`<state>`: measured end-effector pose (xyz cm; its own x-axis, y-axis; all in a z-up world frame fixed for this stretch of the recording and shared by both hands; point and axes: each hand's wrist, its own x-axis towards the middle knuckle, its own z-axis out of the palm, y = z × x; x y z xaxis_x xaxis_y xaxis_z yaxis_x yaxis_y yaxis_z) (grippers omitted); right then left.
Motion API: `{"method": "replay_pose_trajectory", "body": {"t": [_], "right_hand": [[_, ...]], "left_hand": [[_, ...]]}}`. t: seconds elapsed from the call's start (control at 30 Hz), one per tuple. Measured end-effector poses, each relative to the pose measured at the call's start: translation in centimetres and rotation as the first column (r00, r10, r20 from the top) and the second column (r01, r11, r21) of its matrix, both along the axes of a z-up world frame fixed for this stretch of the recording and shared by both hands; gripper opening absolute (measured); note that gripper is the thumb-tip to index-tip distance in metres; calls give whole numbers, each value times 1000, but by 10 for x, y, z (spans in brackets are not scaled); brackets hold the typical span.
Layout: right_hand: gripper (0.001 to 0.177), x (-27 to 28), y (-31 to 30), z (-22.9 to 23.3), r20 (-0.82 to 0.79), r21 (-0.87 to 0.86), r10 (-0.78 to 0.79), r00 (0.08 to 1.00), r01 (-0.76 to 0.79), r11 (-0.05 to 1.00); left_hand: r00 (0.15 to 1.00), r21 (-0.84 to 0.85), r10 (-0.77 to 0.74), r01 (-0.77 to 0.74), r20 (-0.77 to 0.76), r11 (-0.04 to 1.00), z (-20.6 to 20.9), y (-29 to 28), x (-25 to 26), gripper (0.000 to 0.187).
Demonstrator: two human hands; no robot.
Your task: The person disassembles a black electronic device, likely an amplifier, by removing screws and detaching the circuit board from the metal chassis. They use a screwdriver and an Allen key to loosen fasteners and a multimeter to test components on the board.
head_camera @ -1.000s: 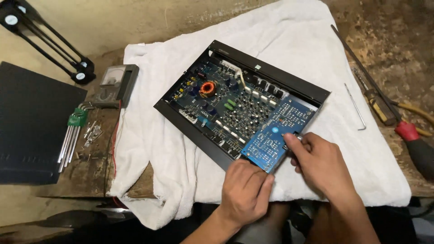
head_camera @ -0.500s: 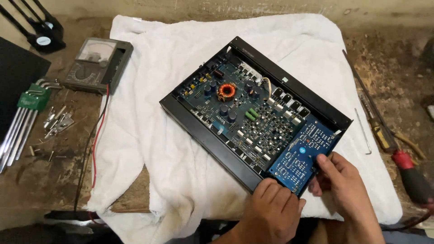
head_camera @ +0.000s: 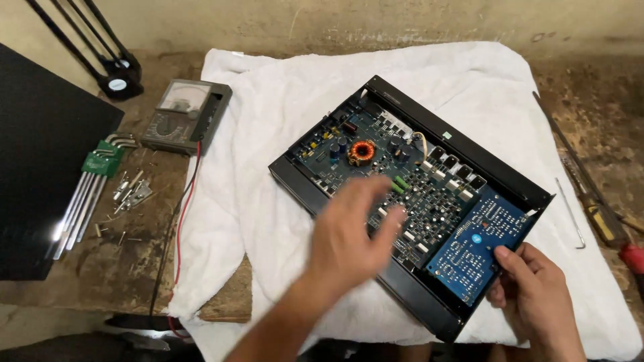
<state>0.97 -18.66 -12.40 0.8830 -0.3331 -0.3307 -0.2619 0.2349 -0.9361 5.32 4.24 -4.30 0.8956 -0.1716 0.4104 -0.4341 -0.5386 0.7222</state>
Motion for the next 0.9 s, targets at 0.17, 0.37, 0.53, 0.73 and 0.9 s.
{"method": "replay_pose_trajectory", "body": {"t": [0.17, 0.37, 0.53, 0.73, 0.9], "right_hand": [[23, -2, 0, -3, -7, -6, 4, 1000, -4, 1000], [24, 0, 0, 1, -69, -16, -27, 997, 26, 1000], [22, -2, -5, -7, -152, 8, -65, 986, 67, 998], [24, 0, -10, -13, -150, -80, -49, 988, 37, 996], [21, -1, -9, -16, -28, -1, 14, 1000, -14, 1000]], "left_hand": [[936, 444, 250, -119, -249, 888, -2, 52, 111, 43], [851, 490, 178, 104, -495, 866, -21, 70, 141, 32], [819, 388, 144, 102, -555, 916, -25, 76, 143, 26], [799, 443, 192, 102, -570, 891, -12, 76, 142, 29], [779, 397, 165, 116, -605, 910, -13, 77, 148, 26]]}}
